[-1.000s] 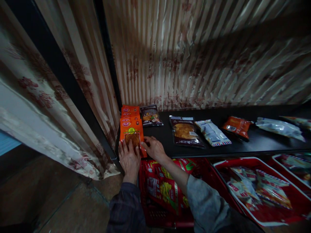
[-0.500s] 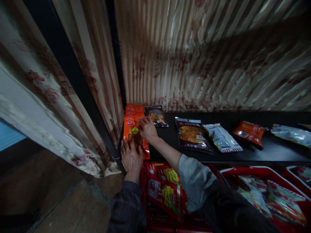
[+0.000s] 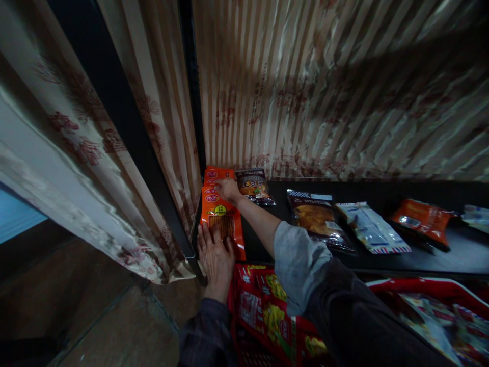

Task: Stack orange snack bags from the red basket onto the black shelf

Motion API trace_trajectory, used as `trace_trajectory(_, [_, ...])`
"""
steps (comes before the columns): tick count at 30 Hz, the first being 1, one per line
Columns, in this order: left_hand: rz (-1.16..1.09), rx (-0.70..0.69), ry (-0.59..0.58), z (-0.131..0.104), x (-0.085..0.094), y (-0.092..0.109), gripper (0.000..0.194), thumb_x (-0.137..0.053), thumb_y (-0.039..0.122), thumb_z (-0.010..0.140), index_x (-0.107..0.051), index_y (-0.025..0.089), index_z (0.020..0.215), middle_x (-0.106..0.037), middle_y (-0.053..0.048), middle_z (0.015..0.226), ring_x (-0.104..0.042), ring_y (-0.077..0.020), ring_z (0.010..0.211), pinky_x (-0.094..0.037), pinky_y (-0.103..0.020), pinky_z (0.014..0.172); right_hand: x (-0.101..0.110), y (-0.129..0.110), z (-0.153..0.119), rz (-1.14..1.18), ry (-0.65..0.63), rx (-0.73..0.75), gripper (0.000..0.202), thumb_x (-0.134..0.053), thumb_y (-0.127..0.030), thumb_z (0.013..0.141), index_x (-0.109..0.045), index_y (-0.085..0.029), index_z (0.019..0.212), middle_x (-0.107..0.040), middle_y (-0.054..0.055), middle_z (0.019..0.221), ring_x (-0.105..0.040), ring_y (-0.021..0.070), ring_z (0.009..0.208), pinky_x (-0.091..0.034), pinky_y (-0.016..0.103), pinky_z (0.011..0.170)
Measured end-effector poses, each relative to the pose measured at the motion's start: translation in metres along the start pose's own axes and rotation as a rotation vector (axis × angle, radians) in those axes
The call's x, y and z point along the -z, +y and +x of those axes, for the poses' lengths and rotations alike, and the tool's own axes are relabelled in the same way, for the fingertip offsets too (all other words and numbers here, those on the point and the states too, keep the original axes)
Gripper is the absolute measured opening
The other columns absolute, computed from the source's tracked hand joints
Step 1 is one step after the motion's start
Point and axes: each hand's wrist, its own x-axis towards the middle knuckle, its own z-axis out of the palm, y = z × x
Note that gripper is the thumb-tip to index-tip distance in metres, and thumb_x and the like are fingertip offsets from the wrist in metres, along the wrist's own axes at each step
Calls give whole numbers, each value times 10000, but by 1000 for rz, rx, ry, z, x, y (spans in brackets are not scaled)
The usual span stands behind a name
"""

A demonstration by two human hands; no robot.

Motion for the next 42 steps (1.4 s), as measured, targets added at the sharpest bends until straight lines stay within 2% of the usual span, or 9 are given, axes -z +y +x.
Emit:
trace_trajectory(5, [-8,8,12,3,0,0,439,-440,286,864,-556,84,1236,-416,-211,1407,-322,-329,1343,-336,-468,1057,-3,2,0,38,45,-6,285,-442,-256,874,-694,-230,1007,-700,70,1041,-599,218,1026,-434,303,856])
trace_trajectory(9, [-29,14,11,5,1,-1,428,-461,278,853,-555,118,1239,-407,-193,1419,-330,-316,1340,-346,-480,1047,-4,2,-2,34,79,-60,295,-422,-250,874,-697,-215,976,-706,79,992,-596,214,1005,-427,314,860])
trace_trajectory(14, [-19,22,8,6,0,-2,435,-454,281,860,-553,109,1247,-426,-205,1400,-365,-318,1316,-355,-476,1039,-4,-6,2,43,112,-43,280,-444,-244,865,-706,-198,953,-700,111,1001,-589,240,1028,-406,345,895])
trace_trajectory(22, [-2,-8,17,5,-5,-6,484,-444,381,873,-551,100,1253,-405,-207,1417,-347,-327,1327,-349,-467,1044,-7,-4,-2,-6,108,-114,277,-444,-202,861,-706,-186,950,-703,131,952,-586,263,1026,-403,395,887])
trace_trajectory(28, [6,-5,-5,6,-6,-7,508,-471,384,854,-528,116,1281,-428,-180,1410,-365,-326,1312,-339,-483,1049,-12,2,1,-24,131,-50,286,-436,-237,872,-712,-192,933,-699,136,974,-579,285,1027,-412,401,871])
trace_trajectory(33, [17,-2,8,6,-9,-7,509,-450,396,862,-527,122,1285,-428,-183,1408,-391,-325,1292,-355,-476,1032,-15,5,3,52,151,19,305,-413,-257,895,-698,-187,978,-679,128,1030,-571,247,1036,-401,366,917])
trace_trajectory(35, [21,-4,11,6,-9,-6,510,-447,401,862,-528,125,1284,-433,-181,1405,-400,-325,1283,-357,-473,1029,-15,6,0,94,195,44,305,-410,-252,899,-685,-189,1014,-667,110,1061,-550,222,1072,-377,348,963])
trace_trajectory(38, [30,0,11,7,-8,-5,529,-458,409,852,-530,108,1281,-450,-192,1387,-410,-333,1273,-349,-477,1032,-16,9,-11,181,338,59,298,-432,-237,884,-669,-187,1057,-608,92,1196,-473,213,1185,-331,346,1032])
trace_trajectory(42, [31,7,18,9,-3,-3,556,-474,422,839,-527,93,1285,-461,-201,1375,-411,-341,1271,-339,-485,1038,-18,15,-46,289,521,-67,344,-444,-272,873,-619,-167,1150,-480,115,1350,-365,241,1295,-293,406,1076])
